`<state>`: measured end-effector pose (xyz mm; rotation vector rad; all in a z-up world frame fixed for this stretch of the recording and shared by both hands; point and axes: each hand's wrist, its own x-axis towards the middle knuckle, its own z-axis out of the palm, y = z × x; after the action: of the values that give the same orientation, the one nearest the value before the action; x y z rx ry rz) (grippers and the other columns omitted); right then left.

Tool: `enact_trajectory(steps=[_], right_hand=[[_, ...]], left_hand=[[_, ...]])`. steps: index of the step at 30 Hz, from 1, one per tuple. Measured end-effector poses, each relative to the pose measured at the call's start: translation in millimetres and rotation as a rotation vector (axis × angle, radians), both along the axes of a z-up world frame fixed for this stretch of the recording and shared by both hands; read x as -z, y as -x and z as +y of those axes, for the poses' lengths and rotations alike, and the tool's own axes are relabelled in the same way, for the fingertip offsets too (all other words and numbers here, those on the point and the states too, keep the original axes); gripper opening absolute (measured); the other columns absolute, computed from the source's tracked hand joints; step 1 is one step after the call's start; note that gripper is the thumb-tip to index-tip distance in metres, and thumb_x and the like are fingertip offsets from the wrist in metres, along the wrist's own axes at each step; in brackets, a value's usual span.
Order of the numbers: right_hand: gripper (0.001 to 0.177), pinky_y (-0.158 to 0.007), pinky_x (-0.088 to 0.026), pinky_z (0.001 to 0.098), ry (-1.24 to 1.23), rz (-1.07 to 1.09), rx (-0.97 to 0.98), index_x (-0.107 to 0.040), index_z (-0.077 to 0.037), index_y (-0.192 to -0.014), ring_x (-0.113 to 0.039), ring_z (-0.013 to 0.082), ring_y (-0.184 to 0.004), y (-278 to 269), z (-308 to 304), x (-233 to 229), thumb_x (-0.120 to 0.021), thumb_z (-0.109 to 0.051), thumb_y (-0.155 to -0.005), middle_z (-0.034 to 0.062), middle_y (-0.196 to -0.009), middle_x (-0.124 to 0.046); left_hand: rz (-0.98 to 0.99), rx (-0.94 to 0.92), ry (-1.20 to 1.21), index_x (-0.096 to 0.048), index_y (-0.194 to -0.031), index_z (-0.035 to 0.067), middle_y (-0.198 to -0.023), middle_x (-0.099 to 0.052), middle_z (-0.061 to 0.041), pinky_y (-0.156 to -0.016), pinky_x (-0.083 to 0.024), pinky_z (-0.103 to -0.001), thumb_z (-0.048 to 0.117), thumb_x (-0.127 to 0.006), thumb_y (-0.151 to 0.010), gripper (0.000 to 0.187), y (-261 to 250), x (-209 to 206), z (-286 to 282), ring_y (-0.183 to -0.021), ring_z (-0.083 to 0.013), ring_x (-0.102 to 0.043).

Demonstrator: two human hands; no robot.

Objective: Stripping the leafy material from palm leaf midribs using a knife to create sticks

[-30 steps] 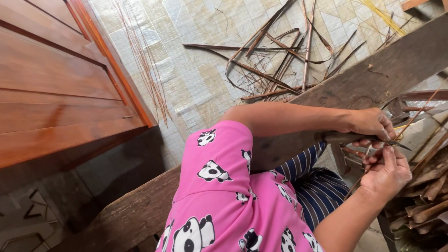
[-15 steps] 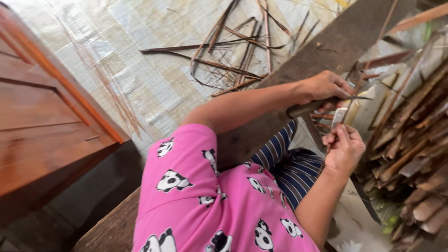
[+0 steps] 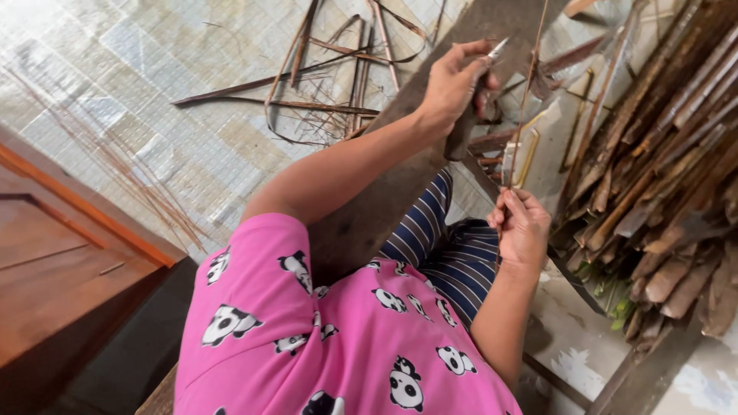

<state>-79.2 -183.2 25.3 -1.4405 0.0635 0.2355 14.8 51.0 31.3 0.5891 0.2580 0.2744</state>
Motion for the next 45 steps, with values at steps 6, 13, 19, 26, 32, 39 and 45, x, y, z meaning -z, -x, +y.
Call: enact_trajectory(steps=[6,13,19,26,32,39,45], right_hand=[[0.006,-0.041,-0.047,0.0280,0.077,-0.117,0.080,-0.064,0.001,-0.097,-0.055,0.0156,-0.047,-16.2,8.7,-10.9,-0.064,-0.005,-0.095,0.0147,-0.075,-0.060],[0.004,-0.030,-0.039,0.0287,0.335,-0.492,0.180,-0.062,0.004,-0.088,-0.053,0.0189,-0.034,-33.3,29.1,-12.7,-0.064,0.006,-0.090,0.0199,-0.063,-0.061],[0.011,-0.031,-0.041,0.0257,0.634,-0.762,0.248,-0.065,0.002,-0.084,-0.055,0.0160,-0.036,-29.0,44.0,-14.2,-0.064,0.012,-0.088,0.0149,-0.058,-0.064],[0.010,-0.064,-0.049,0.0402,0.977,-1.036,0.277,-0.069,-0.002,-0.086,-0.060,0.0360,-0.067,-23.7,46.2,-21.5,-0.071,0.006,-0.082,0.0141,-0.071,-0.059],[0.007,-0.061,-0.051,0.0398,0.932,-0.998,0.276,-0.069,0.001,-0.089,-0.063,0.0385,-0.068,-19.0,47.2,-21.9,-0.071,0.005,-0.084,0.0167,-0.073,-0.059],[0.005,-0.060,-0.052,0.0377,0.864,-0.940,0.274,-0.070,0.002,-0.089,-0.066,0.0378,-0.071,-10.7,44.0,-24.2,-0.070,0.006,-0.085,0.0189,-0.074,-0.061],[0.004,-0.055,-0.053,0.0389,0.861,-0.909,0.287,-0.070,0.003,-0.089,-0.067,0.0389,-0.070,-7.2,39.6,-14.4,-0.071,0.005,-0.085,0.0190,-0.074,-0.061]], left_hand=[[-0.123,0.392,-0.081,-0.056,-0.105,-0.004,-0.057,-0.063,-0.025,-0.023,-0.044,-0.036,0.002,-0.060,-0.085,0.021,32.2,-6.0,-36.3,-0.030,-0.0274,-0.057],[-0.022,0.664,-0.072,-0.059,-0.101,-0.001,-0.059,-0.064,-0.027,-0.023,-0.047,-0.038,0.001,-0.062,-0.083,0.018,31.3,24.0,-72.5,-0.032,-0.0257,-0.058],[0.025,0.742,-0.015,-0.061,-0.096,0.000,-0.060,-0.064,-0.026,-0.026,-0.051,-0.037,0.000,-0.062,-0.083,0.013,26.2,28.6,-69.5,-0.035,-0.0239,-0.058],[0.037,0.697,-0.061,-0.062,-0.093,-0.002,-0.060,-0.063,-0.027,-0.025,-0.049,-0.037,-0.002,-0.061,-0.083,0.010,22.7,30.1,-66.7,-0.034,-0.0231,-0.057],[0.024,0.667,-0.134,-0.065,-0.087,-0.005,-0.058,-0.063,-0.028,-0.023,-0.047,-0.037,-0.004,-0.063,-0.080,0.007,21.7,27.4,-61.7,-0.031,-0.0231,-0.056],[-0.021,0.638,-0.209,-0.064,-0.089,-0.010,-0.059,-0.063,-0.029,-0.021,-0.045,-0.036,-0.004,-0.062,-0.080,0.012,28.2,22.7,-64.1,-0.029,-0.0229,-0.055],[-0.031,0.601,-0.270,-0.065,-0.091,-0.011,-0.058,-0.063,-0.030,-0.019,-0.044,-0.035,-0.005,-0.062,-0.079,0.014,26.8,20.8,-60.5,-0.026,-0.0248,-0.054]])
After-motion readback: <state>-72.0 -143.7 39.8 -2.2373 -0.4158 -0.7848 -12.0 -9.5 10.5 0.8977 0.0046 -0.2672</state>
